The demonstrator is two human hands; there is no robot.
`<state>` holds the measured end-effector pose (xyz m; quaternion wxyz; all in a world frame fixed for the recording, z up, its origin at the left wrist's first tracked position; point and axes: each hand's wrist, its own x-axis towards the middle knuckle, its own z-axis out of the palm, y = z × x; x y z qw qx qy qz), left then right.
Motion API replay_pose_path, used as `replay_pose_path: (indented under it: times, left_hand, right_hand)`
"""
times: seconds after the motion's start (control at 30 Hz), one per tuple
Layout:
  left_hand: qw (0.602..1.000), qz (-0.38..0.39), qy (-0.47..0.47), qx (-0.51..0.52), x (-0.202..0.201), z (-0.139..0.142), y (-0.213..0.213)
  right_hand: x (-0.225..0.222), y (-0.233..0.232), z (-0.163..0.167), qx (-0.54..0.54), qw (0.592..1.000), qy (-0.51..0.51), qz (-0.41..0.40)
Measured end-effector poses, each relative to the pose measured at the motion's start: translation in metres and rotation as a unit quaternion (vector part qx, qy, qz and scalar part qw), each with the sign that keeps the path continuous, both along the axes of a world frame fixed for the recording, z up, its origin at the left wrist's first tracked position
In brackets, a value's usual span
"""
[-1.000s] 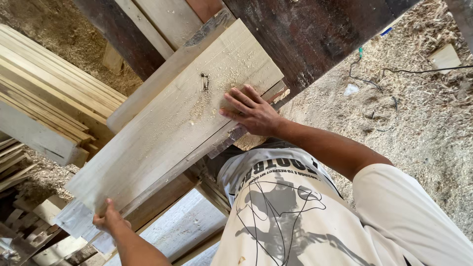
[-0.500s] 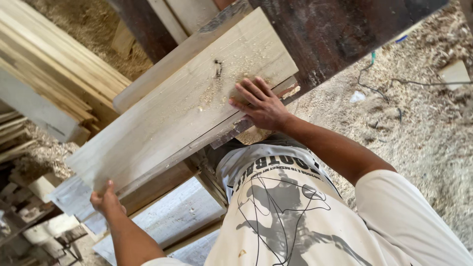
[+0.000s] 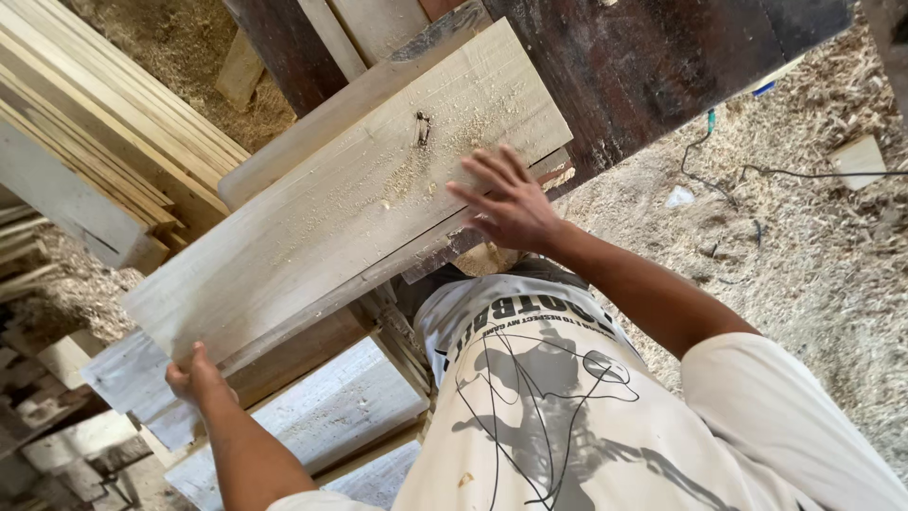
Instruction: The person replaces a saw blade on a woodworking machine. The person removes the old blade, sets it aside, and then installs a new blade using a hammer to secure it.
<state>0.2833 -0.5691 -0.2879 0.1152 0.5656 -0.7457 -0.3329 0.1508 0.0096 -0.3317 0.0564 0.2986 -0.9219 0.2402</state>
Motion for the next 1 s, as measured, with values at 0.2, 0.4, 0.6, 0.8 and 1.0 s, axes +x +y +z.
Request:
replay_pose_path:
  times: [0.2, 0.4, 0.6, 0.8, 1.0]
  left_hand:
    - [0.998, 0.044, 0.0, 0.034, -0.004, 0.004, -0.009]
    - [0.998, 0.028, 0.047, 0.025, 0.004, 0.007, -0.02]
    - [0.982, -0.056, 0.085, -0.16, 0.025, 0.054, -0.071]
    - [0.949, -0.076, 0.29, -0.093, 0.009, 0.063, -0.101]
    - [0.914, -0.009, 0.398, 0.072, -0.057, 0.043, -0.099]
  right_hand:
    - [-0.005, 0.076, 0.005, -0.114, 0.939, -0.059, -0.32]
    - [-0.01, 0.095, 0.006, -0.171, 0.887, -0.245, -0.353]
    - [-0.033, 0.131, 0.058, -0.136, 0.96, 0.069, -0.237]
    - [-0.075, 0.123, 0.073, -0.437, 0.877, -0.032, -0.198]
    - [-0.106, 0.075, 0.043, -0.507, 0.846, -0.077, -0.147]
